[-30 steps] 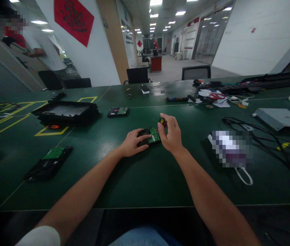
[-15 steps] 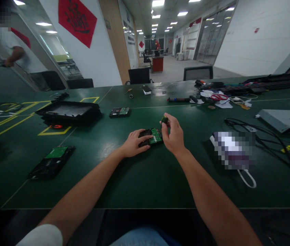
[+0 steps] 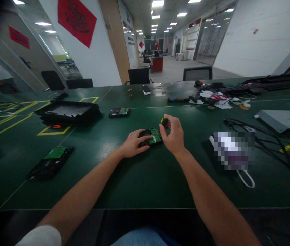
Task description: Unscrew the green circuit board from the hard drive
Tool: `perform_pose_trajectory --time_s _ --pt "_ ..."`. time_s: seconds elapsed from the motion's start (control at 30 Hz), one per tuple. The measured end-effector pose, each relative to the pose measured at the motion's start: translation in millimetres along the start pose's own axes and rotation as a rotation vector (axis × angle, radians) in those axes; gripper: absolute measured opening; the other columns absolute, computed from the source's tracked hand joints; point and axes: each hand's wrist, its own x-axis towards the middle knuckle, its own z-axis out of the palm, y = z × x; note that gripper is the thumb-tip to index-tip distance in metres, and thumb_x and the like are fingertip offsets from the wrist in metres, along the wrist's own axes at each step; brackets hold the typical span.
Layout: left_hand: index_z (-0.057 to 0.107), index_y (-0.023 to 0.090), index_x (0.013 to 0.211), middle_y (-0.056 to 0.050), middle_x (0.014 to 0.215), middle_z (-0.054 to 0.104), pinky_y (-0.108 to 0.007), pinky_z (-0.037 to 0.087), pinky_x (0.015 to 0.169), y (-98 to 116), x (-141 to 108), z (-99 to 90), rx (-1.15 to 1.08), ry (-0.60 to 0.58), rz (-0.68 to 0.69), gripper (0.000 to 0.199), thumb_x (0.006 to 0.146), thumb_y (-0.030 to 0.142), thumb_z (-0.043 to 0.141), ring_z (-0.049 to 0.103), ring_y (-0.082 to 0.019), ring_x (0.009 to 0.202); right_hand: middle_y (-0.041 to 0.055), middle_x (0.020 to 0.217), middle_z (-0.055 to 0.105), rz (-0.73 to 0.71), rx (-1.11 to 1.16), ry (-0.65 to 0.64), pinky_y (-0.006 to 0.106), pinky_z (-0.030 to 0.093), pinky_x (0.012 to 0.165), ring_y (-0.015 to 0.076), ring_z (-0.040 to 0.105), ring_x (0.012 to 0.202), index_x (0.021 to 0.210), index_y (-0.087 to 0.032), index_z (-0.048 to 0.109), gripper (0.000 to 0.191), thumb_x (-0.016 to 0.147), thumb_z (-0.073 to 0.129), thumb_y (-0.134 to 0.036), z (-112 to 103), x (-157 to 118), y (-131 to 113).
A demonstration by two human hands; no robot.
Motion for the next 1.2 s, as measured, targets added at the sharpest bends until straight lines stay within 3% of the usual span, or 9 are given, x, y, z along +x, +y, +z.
perform_pose_trajectory --time_s 0.13,0.3,0.5,0.67,0.9,1.03,1.2 --pt "0.054 0.043 0.153 -0.011 0.159 0.037 -0.058 0.034 0.119 -0.4 0.0 0.4 0.001 -0.005 -0.002 0.058 0.099 0.059 0.062 0.039 -0.038 0.146 0.0094 0.12 0.062 -0.035 -0.02 -0.009 0.044 0.065 0.079 0.0226 0.067 0.091 0.136 -0.029 0.058 0.041 0.096 0.068 -0.033 -3.1 2.5 -3.4" --pt "0.054 0.043 0.153 -0.01 0.159 0.037 -0.059 0.033 0.119 0.2 -0.5 -0.4 -0.005 -0.002 -0.008 0.058 0.098 0.058 0.063 0.038 -0.038 0.146 0.0119 0.129 0.062 -0.04 -0.017 -0.042 0.045 0.064 0.082 0.0246 0.068 0.098 0.142 -0.028 0.053 0.044 0.099 0.059 -0.026 -3.8 2.1 -3.3" --pt "0.054 0.043 0.153 -0.011 0.16 0.037 -0.06 0.033 0.119 1.8 -0.6 -2.0 -0.01 -0.011 -0.008 0.057 0.099 0.059 0.062 0.038 -0.039 0.147 0.0109 0.127 0.066 -0.021 -0.037 -0.017 0.046 0.064 0.083 0.0247 0.07 0.095 0.137 -0.026 0.054 0.044 0.095 0.068 -0.031 -3.0 1.3 -0.4" --pt "0.054 0.042 0.153 -0.011 0.16 0.037 -0.059 0.033 0.119 2.7 -0.9 -2.4 -0.011 -0.012 -0.014 0.057 0.099 0.06 0.061 0.038 -0.039 0.147 0.0108 0.132 0.066 0.03 0.113 -0.043 0.047 0.065 0.09 0.0248 0.073 0.103 0.139 -0.029 0.049 0.047 0.097 0.068 -0.034 1.3 -0.9 1.3" --pt "0.055 0.042 0.152 -0.01 0.16 0.038 -0.059 0.032 0.119 2.7 -0.3 -2.6 -0.014 -0.01 -0.01 0.057 0.098 0.057 0.064 0.038 -0.039 0.146 0.0089 0.122 0.063 -0.026 0.007 -0.034 0.047 0.066 0.084 0.0235 0.069 0.094 0.139 -0.032 0.056 0.044 0.097 0.068 -0.037 -2.4 1.2 -3.0" --pt "0.056 0.042 0.152 -0.01 0.16 0.038 -0.059 0.033 0.119 2.5 -0.1 -2.3 -0.016 -0.012 -0.008 0.056 0.098 0.058 0.063 0.038 -0.038 0.146 0.0115 0.13 0.062 -0.032 0.015 -0.05 0.048 0.065 0.089 0.0258 0.07 0.106 0.143 -0.031 0.055 0.042 0.1 0.059 -0.031 -3.7 2.0 -4.7" --pt "0.055 0.042 0.152 -0.011 0.159 0.037 -0.059 0.033 0.119 0.5 -0.7 -0.7 -0.007 -0.007 -0.005 0.057 0.099 0.058 0.063 0.038 -0.039 0.147 0.012 0.134 0.066 0.015 0.089 -0.034 0.047 0.066 0.091 0.0245 0.075 0.101 0.143 -0.027 0.051 0.046 0.099 0.064 -0.034 1.1 -0.6 1.6"
